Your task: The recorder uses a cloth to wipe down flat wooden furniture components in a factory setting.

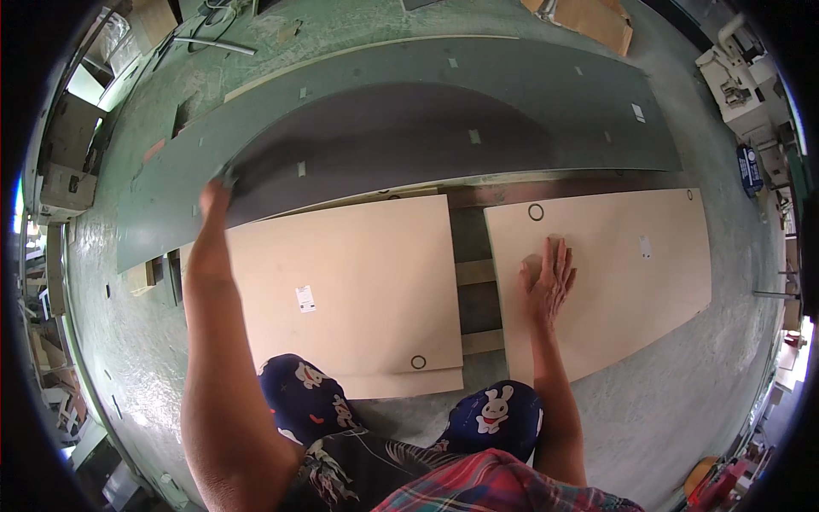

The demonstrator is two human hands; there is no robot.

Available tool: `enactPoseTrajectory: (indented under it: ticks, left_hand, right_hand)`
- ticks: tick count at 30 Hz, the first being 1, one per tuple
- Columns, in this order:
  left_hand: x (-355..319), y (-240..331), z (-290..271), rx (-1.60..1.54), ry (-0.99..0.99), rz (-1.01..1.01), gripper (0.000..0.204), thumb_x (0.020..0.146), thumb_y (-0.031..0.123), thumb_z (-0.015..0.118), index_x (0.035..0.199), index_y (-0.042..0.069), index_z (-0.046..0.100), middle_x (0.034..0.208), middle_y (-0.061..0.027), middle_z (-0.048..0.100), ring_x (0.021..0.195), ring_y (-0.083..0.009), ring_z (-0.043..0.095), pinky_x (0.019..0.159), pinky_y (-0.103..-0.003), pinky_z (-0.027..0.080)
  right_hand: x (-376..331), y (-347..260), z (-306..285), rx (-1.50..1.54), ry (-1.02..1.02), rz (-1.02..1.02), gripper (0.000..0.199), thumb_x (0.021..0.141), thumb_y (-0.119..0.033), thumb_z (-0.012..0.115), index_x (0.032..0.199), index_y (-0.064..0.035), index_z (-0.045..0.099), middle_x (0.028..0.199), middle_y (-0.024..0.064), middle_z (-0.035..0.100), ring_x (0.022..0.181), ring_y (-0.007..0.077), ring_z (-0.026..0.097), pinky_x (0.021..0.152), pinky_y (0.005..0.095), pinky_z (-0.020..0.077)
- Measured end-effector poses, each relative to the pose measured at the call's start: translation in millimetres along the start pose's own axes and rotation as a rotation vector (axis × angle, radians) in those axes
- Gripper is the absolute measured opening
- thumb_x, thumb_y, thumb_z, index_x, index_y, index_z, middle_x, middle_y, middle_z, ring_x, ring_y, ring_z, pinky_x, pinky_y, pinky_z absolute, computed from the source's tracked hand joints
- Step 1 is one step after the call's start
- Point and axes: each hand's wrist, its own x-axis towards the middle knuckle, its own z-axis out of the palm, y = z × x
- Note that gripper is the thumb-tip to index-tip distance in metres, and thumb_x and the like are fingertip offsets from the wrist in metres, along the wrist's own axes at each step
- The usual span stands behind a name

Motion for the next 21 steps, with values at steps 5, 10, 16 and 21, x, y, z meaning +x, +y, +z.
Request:
enactPoseTrajectory:
  ticks: [5, 10, 16, 21]
  left_hand:
    - [-14, -138, -55, -0.239, 0.595, -0.326, 0.028, 0.085, 0.017, 0.053, 0.109, 0.012, 0.066, 0.106, -0.0117, 0.065, 0.105, -0.0283, 0.059, 0.086, -0.036, 0.048]
    - [-74, 137, -80, -0.78, 0.473, 0.356, 0.038, 0.083, 0.003, 0.042, 0.115, 0.01, 0.062, 0.101, -0.0171, 0.062, 0.095, -0.0346, 0.056, 0.085, -0.045, 0.044]
    - [-161, 305, -55, -0.434, 0.22, 0.898, 0.045, 0.082, 0.004, 0.047, 0.12, 0.024, 0.059, 0.132, -0.0076, 0.046, 0.116, -0.0331, 0.047, 0.096, -0.039, 0.044]
    - [-114, 231, -20, -0.399, 0.286, 0.718, 0.045, 0.084, 0.007, 0.044, 0.119, 0.029, 0.06, 0.135, -0.0061, 0.044, 0.118, -0.0288, 0.044, 0.096, -0.039, 0.044]
  right_hand:
    - [0, -16, 9, 0.018, 0.012, -0.01, 0.064, 0.085, -0.037, 0.057, 0.14, -0.0136, 0.035, 0.148, 0.0133, 0.025, 0.135, 0.0353, 0.025, 0.107, 0.0551, 0.0215]
    - [-4, 3, 5, -0.066, -0.002, -0.004, 0.062, 0.086, -0.035, 0.055, 0.141, -0.015, 0.035, 0.148, 0.012, 0.026, 0.136, 0.0338, 0.024, 0.108, 0.054, 0.0199]
    - [-4, -3, 13, -0.038, 0.015, 0.002, 0.059, 0.088, -0.034, 0.052, 0.141, -0.015, 0.035, 0.148, 0.0112, 0.028, 0.137, 0.0335, 0.024, 0.108, 0.0536, 0.0187]
    - [-4, -14, 17, 0.004, 0.008, -0.033, 0.06, 0.088, -0.035, 0.051, 0.141, -0.014, 0.035, 0.148, 0.0121, 0.028, 0.136, 0.0346, 0.025, 0.108, 0.0544, 0.0192]
